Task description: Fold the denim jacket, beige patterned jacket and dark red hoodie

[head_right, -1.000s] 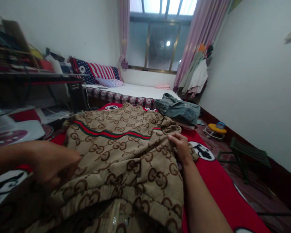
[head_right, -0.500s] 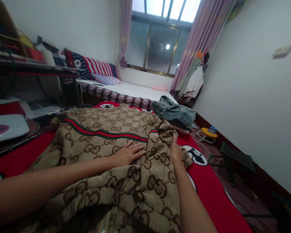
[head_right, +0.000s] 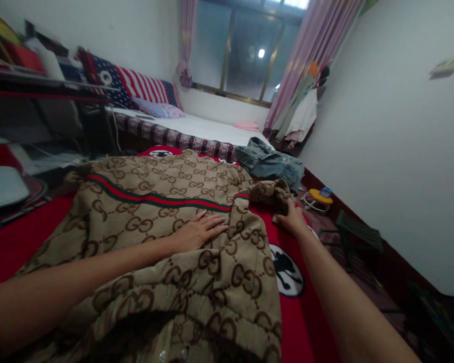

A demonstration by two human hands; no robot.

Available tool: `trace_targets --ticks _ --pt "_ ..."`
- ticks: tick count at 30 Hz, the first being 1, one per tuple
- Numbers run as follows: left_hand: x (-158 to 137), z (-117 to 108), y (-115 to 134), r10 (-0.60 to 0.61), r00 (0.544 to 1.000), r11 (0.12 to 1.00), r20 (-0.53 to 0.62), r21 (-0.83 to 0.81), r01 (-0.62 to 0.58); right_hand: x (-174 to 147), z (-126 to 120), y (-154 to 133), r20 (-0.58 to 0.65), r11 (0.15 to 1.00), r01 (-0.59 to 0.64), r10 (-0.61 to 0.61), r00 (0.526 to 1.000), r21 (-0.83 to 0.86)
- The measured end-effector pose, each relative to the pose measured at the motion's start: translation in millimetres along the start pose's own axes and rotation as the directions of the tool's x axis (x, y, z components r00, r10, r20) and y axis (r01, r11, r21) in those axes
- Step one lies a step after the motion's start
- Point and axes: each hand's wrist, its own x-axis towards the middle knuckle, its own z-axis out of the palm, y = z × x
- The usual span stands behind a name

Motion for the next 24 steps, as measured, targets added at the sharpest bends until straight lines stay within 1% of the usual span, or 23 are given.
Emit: trace_targets --ticks 1,2,3,4,5,6,7,8,9,10,11,12,13,14,15,16,17,18,19,21,23,24 --pt "-0.1 0.1 -0.1 0.003 1.000 1.000 -0.003 -0.009 -0.003 -7.0 -1.3 -7.9 0.064 0.993 0.029 -0.022 0.998 -0.115" --pt "-0.1 -0.3 0.1 0.005 1.000 1.000 -0.006 -0.020 -0.005 -15.5 -3.1 -17.7 0.091 0.987 0.048 -0.034 0.995 -0.153" --pt "0.0 -1.3 0.6 0.005 1.000 0.999 -0.008 -0.037 -0.005 -25.0 -5.7 -28.6 0.103 0.979 0.102 -0.085 0.991 -0.178" --pt "0.0 -3.1 1.5 0.004 1.000 0.998 -0.007 -0.064 -0.004 -35.3 -9.5 -39.8 0.125 0.966 0.191 -0.171 0.977 -0.172" --pt "-0.2 -5.7 2.5 0.002 1.000 0.994 -0.007 -0.108 -0.002 -46.3 -14.6 -50.5 0.166 0.946 0.295 -0.273 0.948 -0.131" --pt "-0.8 -9.2 3.6 0.001 1.000 0.985 -0.012 -0.172 -0.003 -58.0 -21.1 -60.4 0.218 0.918 0.392 -0.371 0.903 -0.064" --pt "-2.2 -13.9 4.5 -0.003 1.000 0.965 -0.026 -0.262 -0.004 -70.2 -29.2 -69.2 0.271 0.884 0.467 -0.453 0.849 0.015" --pt "-4.5 -19.9 5.2 -0.014 0.999 0.929 -0.041 -0.371 -0.002 -82.9 -38.7 -77.0 0.312 0.856 0.509 -0.511 0.801 0.094" --pt "-8.2 -27.3 5.7 -0.037 0.998 0.871 -0.043 -0.490 0.011 -96.1 -49.4 -84.0 0.346 0.839 0.519 -0.541 0.767 0.163" --pt "-13.5 -36.3 6.1 -0.070 0.997 0.795 -0.022 -0.605 0.043 -109.6 -61.1 -90.3 0.371 0.835 0.505 -0.550 0.748 0.218" --pt "-20.4 -46.9 6.5 -0.103 0.994 0.710 0.026 -0.698 0.092 -123.3 -73.1 -96.1 0.393 0.840 0.477 -0.542 0.743 0.258" --pt "-29.1 -59.0 7.6 -0.122 0.988 0.635 0.096 -0.757 0.153 -136.9 -84.6 -101.4 0.430 0.849 0.446 -0.527 0.733 0.282" --pt "-39.4 -72.2 9.5 -0.123 0.977 0.589 0.176 -0.779 0.215 -150.2 -94.6 -106.3 0.471 0.850 0.438 -0.526 0.708 0.292" --pt "-51.0 -86.0 12.9 -0.109 0.961 0.583 0.253 -0.767 0.268 -163.0 -102.4 -110.4 0.523 0.844 0.457 -0.533 0.665 0.280" --pt "-63.5 -99.5 18.1 -0.082 0.947 0.621 0.311 -0.727 0.293 -175.0 -107.1 -113.4 0.571 0.832 0.494 -0.540 0.618 0.253" --pt "-76.1 -111.6 25.1 -0.054 0.934 0.687 0.354 -0.666 0.292 -185.8 -108.2 -115.0 0.605 0.812 0.541 -0.548 0.578 0.218" --pt "-88.3 -121.4 34.0 -0.040 0.923 0.762 0.384 -0.585 0.276 -195.2 -105.8 -115.1 0.626 0.792 0.584 -0.550 0.553 0.181" --pt "-99.4 -128.1 44.3 -0.029 0.922 0.831 0.386 -0.503 0.237 -202.9 -100.3 -113.7 0.628 0.776 0.613 -0.553 0.548 0.148" --pt "-108.9 -131.4 55.2 -0.019 0.925 0.888 0.378 -0.419 0.190 -208.7 -92.5 -111.2 0.615 0.768 0.628 -0.556 0.559 0.123" --pt "-121.4 -129.2 75.2 -0.012 0.939 0.963 0.343 -0.250 0.104 -213.8 -74.8 -105.2 0.569 0.774 0.627 -0.557 0.605 0.091" --pt "-125.5 -122.8 87.0 -0.009 0.950 0.991 0.313 -0.121 0.049 -210.5 -63.0 -102.3 0.545 0.791 0.607 -0.544 0.638 0.080" --pt "-125.5 -121.6 89.0 -0.005 0.951 0.995 0.309 -0.090 0.035 -206.7 -61.7 -103.4 0.546 0.800 0.594 -0.537 0.643 0.087"
